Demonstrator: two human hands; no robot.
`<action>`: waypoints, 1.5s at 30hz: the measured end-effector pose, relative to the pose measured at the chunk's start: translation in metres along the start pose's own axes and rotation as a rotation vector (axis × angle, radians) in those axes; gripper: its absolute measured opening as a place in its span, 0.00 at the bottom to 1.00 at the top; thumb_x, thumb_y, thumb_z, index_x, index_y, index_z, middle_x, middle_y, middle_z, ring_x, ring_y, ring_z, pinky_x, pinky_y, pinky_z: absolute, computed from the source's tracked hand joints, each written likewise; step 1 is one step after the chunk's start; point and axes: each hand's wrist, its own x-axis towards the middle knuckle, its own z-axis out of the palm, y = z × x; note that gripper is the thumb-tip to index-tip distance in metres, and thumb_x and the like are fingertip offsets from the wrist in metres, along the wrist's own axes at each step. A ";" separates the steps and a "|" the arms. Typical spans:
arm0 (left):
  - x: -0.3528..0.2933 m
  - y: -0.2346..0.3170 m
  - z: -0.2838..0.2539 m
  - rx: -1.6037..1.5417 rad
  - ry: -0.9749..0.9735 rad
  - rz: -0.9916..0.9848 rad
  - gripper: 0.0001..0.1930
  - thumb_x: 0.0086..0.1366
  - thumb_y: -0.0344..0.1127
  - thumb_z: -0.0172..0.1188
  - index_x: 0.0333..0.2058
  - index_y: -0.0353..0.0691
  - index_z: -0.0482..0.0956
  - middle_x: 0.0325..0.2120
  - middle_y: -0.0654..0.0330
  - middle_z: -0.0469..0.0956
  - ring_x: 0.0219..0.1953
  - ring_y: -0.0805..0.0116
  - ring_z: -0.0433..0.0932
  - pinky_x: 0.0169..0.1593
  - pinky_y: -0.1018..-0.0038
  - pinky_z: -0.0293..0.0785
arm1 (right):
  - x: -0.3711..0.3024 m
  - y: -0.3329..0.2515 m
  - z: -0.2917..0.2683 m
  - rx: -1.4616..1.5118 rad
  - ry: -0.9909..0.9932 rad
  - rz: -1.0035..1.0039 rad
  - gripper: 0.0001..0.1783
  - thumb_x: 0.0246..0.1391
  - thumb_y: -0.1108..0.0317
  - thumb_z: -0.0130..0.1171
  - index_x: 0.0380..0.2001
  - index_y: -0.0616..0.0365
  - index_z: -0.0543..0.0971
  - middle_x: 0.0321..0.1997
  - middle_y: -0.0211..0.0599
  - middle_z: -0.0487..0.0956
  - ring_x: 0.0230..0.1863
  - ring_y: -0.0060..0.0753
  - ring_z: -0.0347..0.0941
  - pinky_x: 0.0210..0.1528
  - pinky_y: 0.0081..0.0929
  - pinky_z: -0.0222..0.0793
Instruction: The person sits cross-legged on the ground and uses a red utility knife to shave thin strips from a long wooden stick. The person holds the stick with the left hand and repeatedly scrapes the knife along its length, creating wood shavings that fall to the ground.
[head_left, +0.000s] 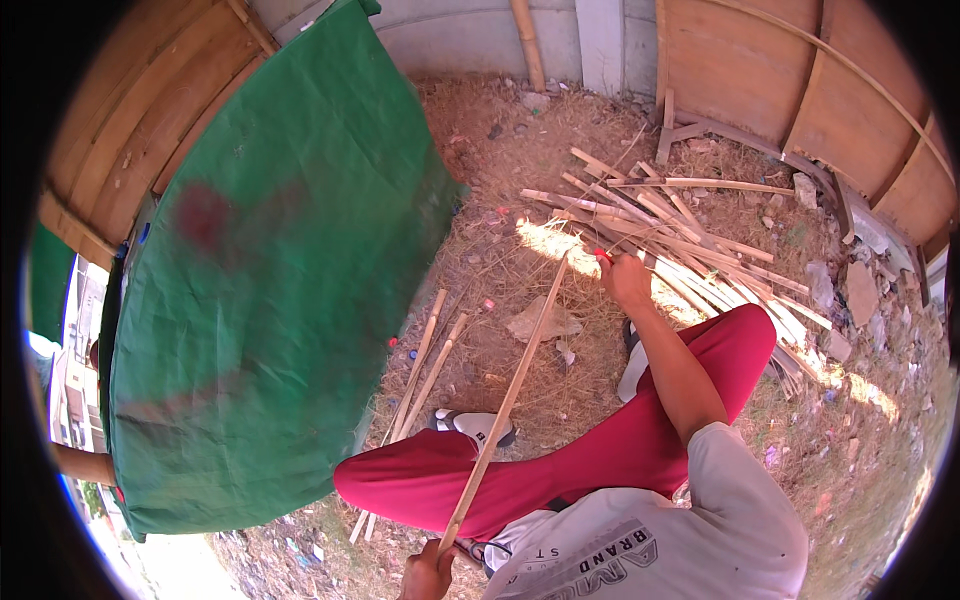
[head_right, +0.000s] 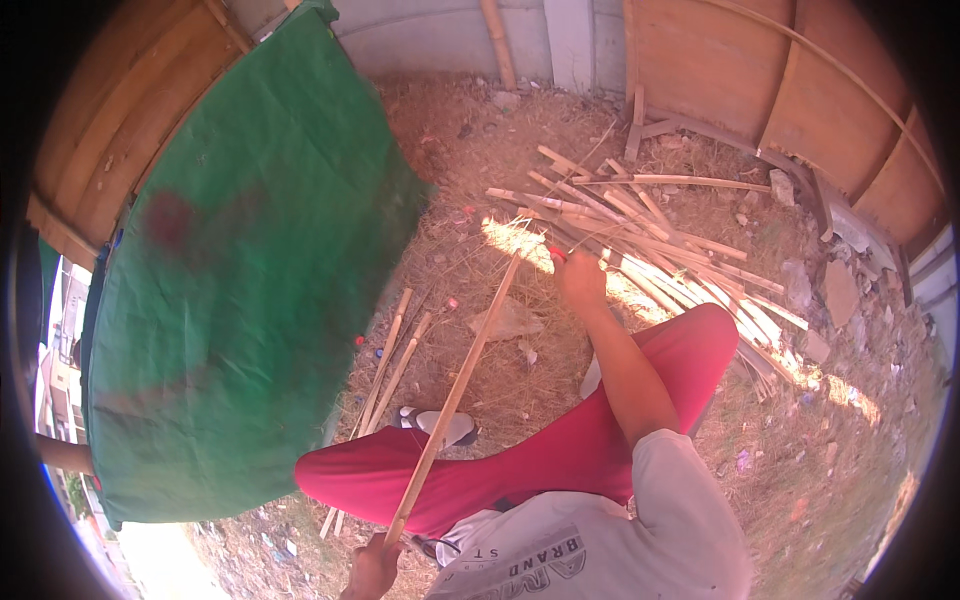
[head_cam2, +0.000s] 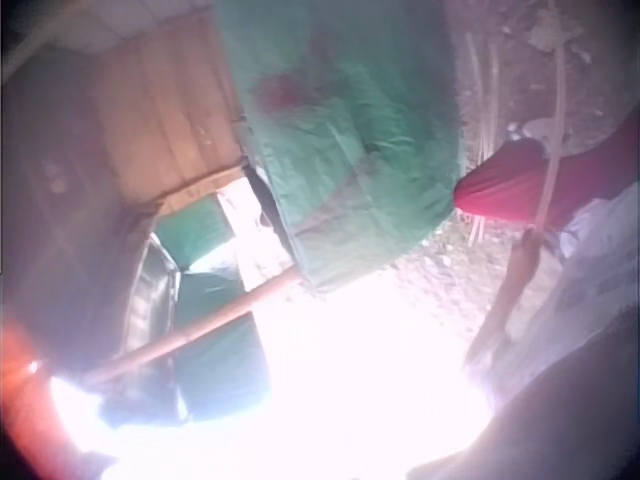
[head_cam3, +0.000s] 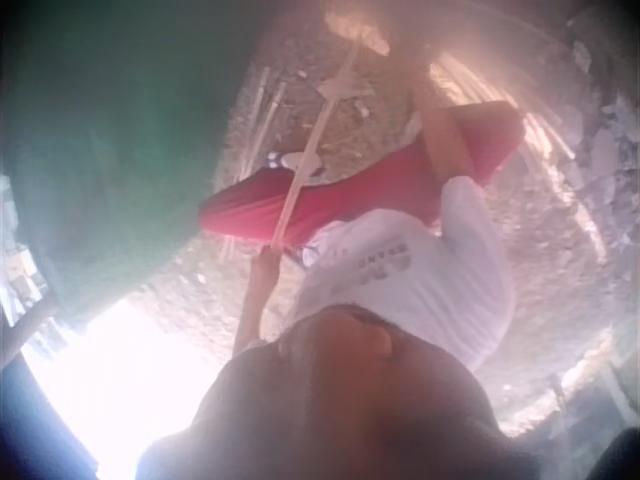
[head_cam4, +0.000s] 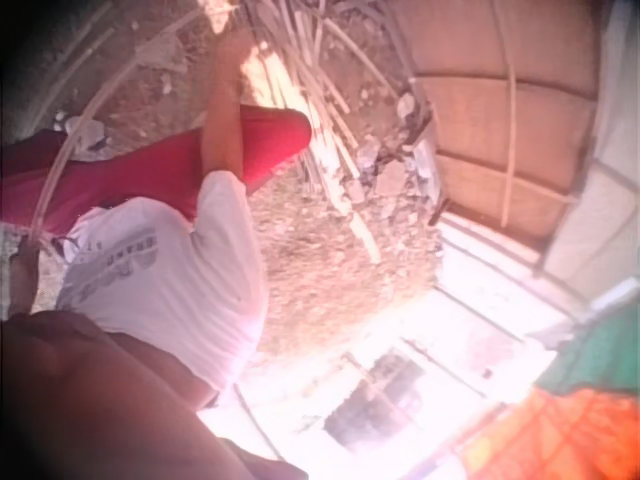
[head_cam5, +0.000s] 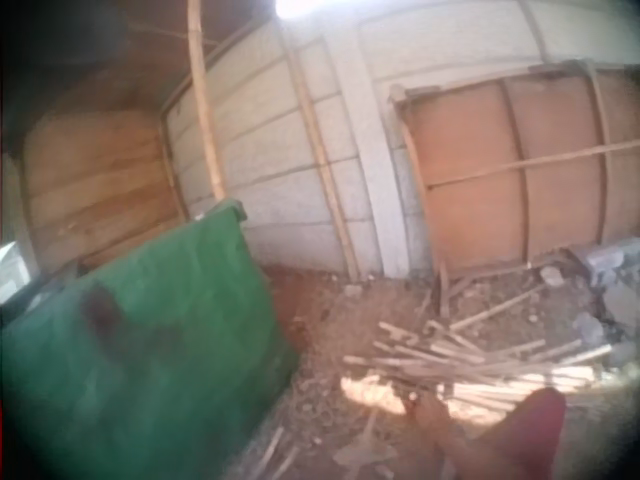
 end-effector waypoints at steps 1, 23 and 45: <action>0.000 0.003 -0.008 -0.018 0.007 -0.043 0.16 0.76 0.45 0.52 0.43 0.38 0.80 0.33 0.42 0.80 0.38 0.41 0.82 0.36 0.51 0.75 | 0.000 -0.005 -0.009 0.022 0.024 0.055 0.29 0.63 0.43 0.58 0.36 0.63 0.87 0.33 0.56 0.84 0.39 0.60 0.83 0.42 0.50 0.79; 0.166 0.092 0.004 -0.317 0.103 -0.066 0.15 0.72 0.45 0.61 0.43 0.37 0.78 0.31 0.43 0.83 0.38 0.39 0.83 0.43 0.50 0.76 | -0.173 -0.082 -0.037 0.413 -0.336 -0.783 0.20 0.67 0.53 0.58 0.41 0.61 0.86 0.26 0.50 0.81 0.25 0.52 0.79 0.28 0.43 0.74; 0.174 0.098 -0.004 -0.282 0.068 -0.053 0.21 0.73 0.48 0.59 0.39 0.30 0.76 0.31 0.35 0.81 0.40 0.30 0.80 0.42 0.45 0.74 | -0.204 -0.094 -0.032 0.306 -0.241 -0.918 0.21 0.63 0.46 0.59 0.42 0.51 0.88 0.25 0.43 0.83 0.22 0.50 0.80 0.26 0.45 0.76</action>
